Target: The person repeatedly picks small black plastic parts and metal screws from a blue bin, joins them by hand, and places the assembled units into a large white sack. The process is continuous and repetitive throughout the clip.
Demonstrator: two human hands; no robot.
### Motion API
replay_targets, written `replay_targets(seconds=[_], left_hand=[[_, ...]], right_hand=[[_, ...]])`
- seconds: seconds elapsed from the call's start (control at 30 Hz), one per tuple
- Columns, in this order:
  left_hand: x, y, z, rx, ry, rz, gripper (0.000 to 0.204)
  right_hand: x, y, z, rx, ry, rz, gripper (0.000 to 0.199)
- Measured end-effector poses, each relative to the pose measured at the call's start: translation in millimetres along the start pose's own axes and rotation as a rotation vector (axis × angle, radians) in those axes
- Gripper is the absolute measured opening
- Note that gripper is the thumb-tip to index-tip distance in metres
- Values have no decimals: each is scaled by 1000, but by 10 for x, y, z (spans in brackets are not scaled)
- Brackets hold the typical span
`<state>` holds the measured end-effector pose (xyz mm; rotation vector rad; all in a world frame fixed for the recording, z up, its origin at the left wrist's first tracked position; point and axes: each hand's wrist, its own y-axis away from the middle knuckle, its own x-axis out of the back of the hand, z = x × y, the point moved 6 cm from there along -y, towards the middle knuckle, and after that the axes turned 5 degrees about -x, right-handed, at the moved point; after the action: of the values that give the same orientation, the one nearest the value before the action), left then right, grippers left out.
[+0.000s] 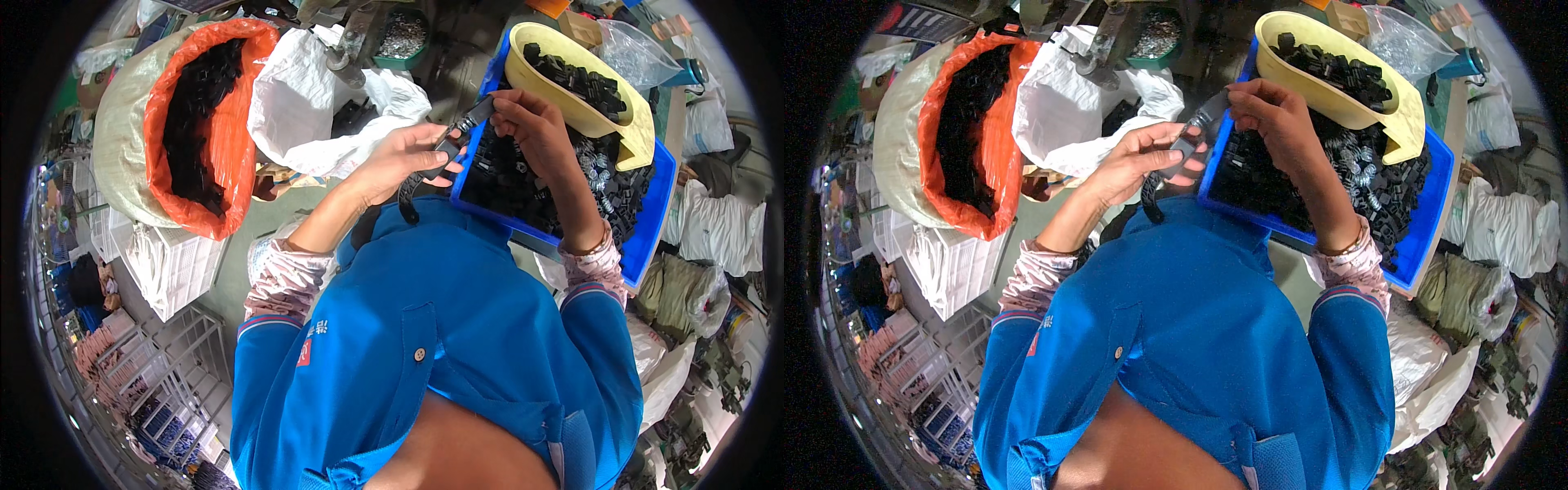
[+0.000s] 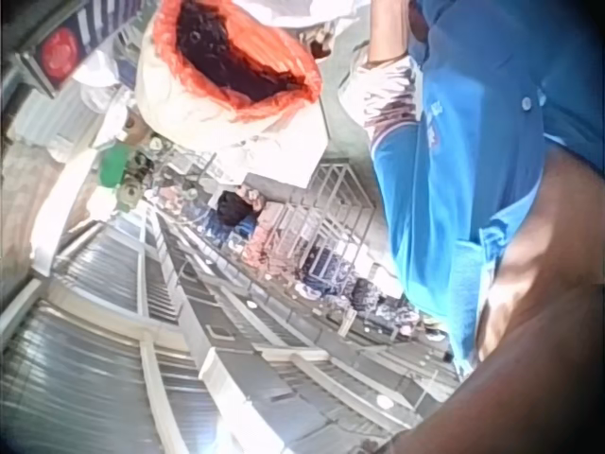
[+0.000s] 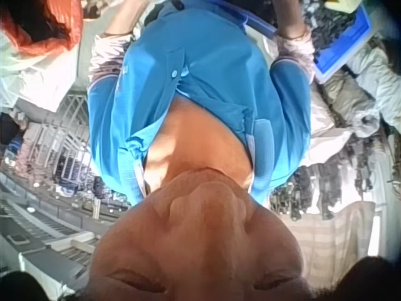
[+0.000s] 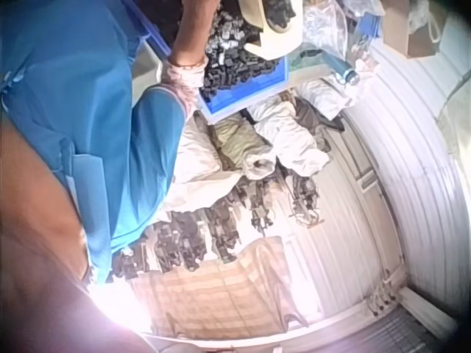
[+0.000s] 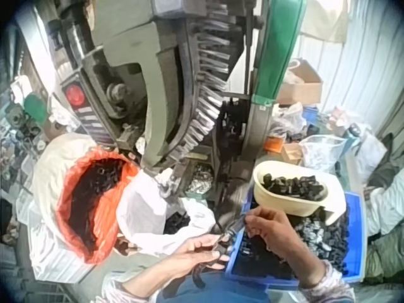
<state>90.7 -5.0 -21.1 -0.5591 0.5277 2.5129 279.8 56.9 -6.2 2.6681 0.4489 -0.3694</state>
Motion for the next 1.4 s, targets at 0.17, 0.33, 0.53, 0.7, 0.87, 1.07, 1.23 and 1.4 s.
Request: replay_targets(seconds=[0.17,0.33,0.53,0.7,0.87,1.07,1.23,1.4], left_hand=[[-24,-13,-3,-6,22,6,41],[-27,-27,-30,4,13,10,42],[-22,-39,-41,-8,42,12,42],[-11,-49,-74,-4,64,13,43],[-20,-63,-94,2,72,9,44],[-1,-95,-144,-3,56,52,44],[-6,-102,-157,-8,44,66,40],[-13,-97,-168,-2,32,83,34]], right_hand=[[3,-1,-17,1,197,3,22],[-1,-27,-13,2,227,-13,22],[13,-70,-5,-35,179,-25,22],[41,-89,26,-53,87,-25,21],[123,-119,96,-68,101,-72,21],[96,-107,152,-86,157,-50,24],[86,-82,183,-100,194,-35,26],[45,-74,242,-86,225,-58,26]])
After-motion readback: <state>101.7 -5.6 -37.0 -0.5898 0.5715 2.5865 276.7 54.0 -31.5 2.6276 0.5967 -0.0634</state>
